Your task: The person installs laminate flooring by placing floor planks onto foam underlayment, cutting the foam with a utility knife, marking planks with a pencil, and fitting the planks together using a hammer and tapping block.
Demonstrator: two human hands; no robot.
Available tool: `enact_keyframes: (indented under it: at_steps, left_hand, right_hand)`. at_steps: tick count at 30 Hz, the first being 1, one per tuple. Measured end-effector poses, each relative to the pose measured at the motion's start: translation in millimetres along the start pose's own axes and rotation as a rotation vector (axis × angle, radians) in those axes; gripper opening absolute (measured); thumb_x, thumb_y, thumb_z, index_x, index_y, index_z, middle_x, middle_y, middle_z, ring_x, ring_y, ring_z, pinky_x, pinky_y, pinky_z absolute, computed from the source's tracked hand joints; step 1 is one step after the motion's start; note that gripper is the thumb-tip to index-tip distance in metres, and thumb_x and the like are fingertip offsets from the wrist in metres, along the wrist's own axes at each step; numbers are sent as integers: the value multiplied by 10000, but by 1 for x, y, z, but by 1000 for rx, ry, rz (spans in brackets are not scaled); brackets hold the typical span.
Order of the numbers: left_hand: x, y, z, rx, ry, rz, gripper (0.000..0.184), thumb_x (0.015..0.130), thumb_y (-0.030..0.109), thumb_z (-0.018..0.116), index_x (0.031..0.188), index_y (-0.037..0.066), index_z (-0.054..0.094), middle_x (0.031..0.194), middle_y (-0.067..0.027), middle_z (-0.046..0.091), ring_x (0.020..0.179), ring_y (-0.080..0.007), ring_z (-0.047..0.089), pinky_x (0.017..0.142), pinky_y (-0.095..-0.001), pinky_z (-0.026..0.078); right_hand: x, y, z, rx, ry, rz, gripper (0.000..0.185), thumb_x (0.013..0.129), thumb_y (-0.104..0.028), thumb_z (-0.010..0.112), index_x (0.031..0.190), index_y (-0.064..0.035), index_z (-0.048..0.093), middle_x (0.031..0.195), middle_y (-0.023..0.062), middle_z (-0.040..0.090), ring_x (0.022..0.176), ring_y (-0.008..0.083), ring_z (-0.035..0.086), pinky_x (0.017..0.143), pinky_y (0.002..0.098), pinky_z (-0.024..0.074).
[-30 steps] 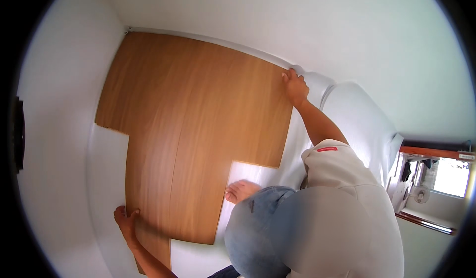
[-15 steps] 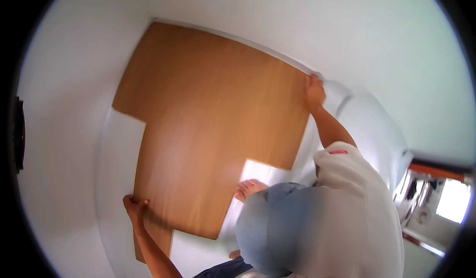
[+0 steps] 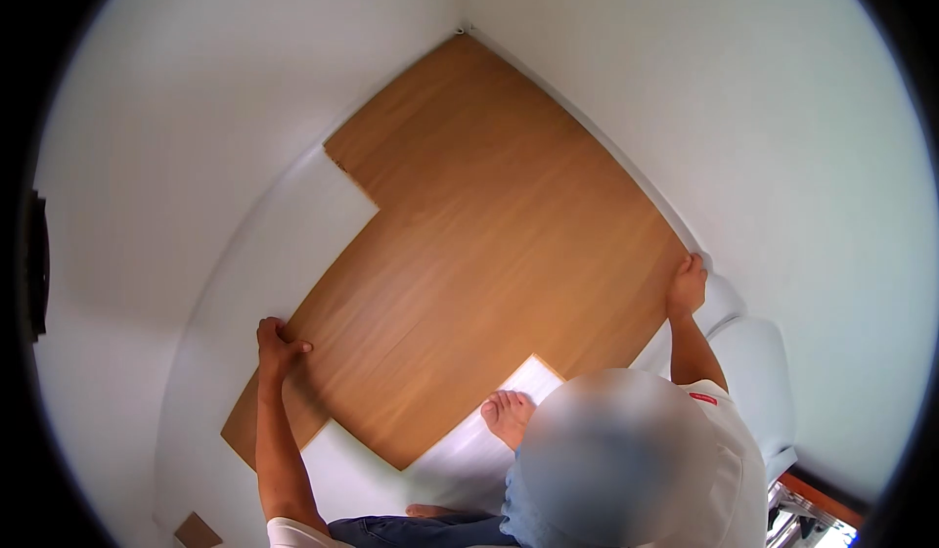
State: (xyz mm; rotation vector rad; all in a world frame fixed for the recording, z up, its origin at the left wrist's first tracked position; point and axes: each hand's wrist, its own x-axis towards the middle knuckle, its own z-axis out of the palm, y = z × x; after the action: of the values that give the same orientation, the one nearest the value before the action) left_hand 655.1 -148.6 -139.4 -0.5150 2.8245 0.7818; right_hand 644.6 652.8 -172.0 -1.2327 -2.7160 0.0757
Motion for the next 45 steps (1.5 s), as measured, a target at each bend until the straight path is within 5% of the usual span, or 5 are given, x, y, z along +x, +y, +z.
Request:
enact_keyframes:
  at_steps: [15,19,36,42,45]
  left_hand:
    - [6,-8,4,-26,27,0,684,422,239,950,953,11,585,999,-133,561,968,-343,516,847,-434,475]
    - [8,-11,3,34,-5,-5,665,455,223,924,991,9,591,1022,-134,575,971,-350,544,854,-433,489]
    - [5,6,-6,-64,-111,-61,613,544,140,901,1047,-12,586,1014,-108,552,902,-272,528,854,-398,483]
    - [6,-2,-3,172,-94,-8,661,553,213,948,1093,15,621,1071,-161,623,991,-364,576,879,-460,504]
    - [-5,2,1,210,34,-8,695,536,246,957,1108,34,625,1100,-155,622,1034,-381,562,907,-477,492]
  right_hand:
    - [-3,-2,13,-55,1,-4,389,1071,-421,358,1334,-192,531,1167,214,642,1024,442,649,839,562,528]
    - [3,-3,6,-56,-28,62,418,1061,-429,350,1338,-192,555,1241,200,650,1091,429,642,897,555,515]
    - [4,2,10,-21,42,41,271,1024,-297,440,1257,-226,558,1137,167,647,958,407,685,805,537,553]
    - [7,13,12,9,-59,-34,355,1067,-375,340,1320,-171,482,1225,224,624,1043,473,639,880,577,523]
    - [8,31,13,-4,-75,-214,395,1064,-329,385,1396,-132,468,1241,244,599,1084,469,618,905,554,517]
